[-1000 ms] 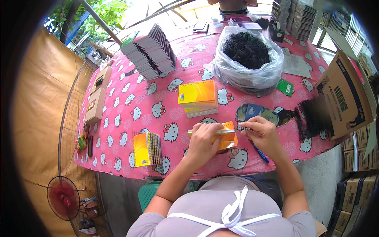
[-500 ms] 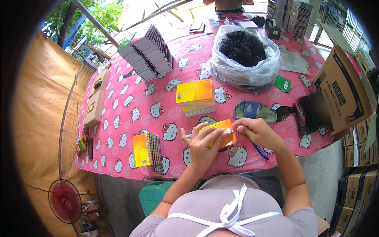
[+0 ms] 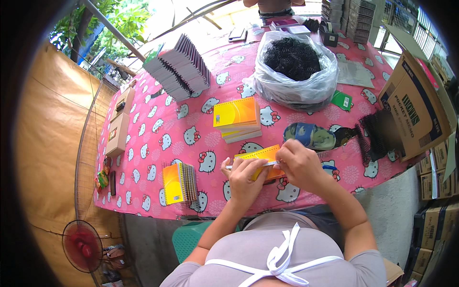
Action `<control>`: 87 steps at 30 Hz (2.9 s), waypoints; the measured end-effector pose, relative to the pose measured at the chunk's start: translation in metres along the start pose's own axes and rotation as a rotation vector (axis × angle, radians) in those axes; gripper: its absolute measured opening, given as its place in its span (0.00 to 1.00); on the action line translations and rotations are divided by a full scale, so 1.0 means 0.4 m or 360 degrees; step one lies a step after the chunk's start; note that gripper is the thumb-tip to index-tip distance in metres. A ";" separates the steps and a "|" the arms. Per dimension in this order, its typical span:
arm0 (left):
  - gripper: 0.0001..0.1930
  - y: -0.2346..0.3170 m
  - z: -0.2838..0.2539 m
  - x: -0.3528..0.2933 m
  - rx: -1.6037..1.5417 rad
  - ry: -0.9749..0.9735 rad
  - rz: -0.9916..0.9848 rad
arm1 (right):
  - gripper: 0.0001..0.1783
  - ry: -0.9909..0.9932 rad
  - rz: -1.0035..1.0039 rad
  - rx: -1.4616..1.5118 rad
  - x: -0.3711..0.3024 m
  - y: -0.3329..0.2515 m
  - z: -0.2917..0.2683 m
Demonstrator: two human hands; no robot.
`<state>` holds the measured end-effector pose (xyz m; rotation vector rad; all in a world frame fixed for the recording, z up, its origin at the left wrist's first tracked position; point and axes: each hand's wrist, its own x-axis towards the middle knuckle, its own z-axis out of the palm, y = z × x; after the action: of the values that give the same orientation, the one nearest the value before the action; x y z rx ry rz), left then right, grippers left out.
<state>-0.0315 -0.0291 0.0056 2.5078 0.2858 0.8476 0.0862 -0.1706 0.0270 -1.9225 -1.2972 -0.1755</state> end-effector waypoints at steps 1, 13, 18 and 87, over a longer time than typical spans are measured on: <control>0.09 0.000 -0.001 0.001 -0.0003 -0.0004 0.0000 | 0.12 -0.0051 -0.0053 -0.0016 -0.004 0.005 0.002; 0.09 -0.007 -0.003 0.004 -0.0038 -0.0068 0.0073 | 0.07 -0.0305 0.0225 -0.0045 0.020 0.039 -0.041; 0.11 -0.013 -0.007 0.031 -0.0134 -0.0131 0.0123 | 0.21 -0.0619 0.0596 -0.0805 -0.029 0.308 -0.087; 0.13 0.005 -0.128 0.014 -0.0265 0.0367 0.0562 | 0.36 -0.0078 0.0360 -0.0194 -0.103 0.084 0.116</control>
<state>-0.0586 -0.0099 0.0452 2.3393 -0.1558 1.2476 0.0807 -0.1745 -0.0433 -2.1729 -1.1118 -0.0951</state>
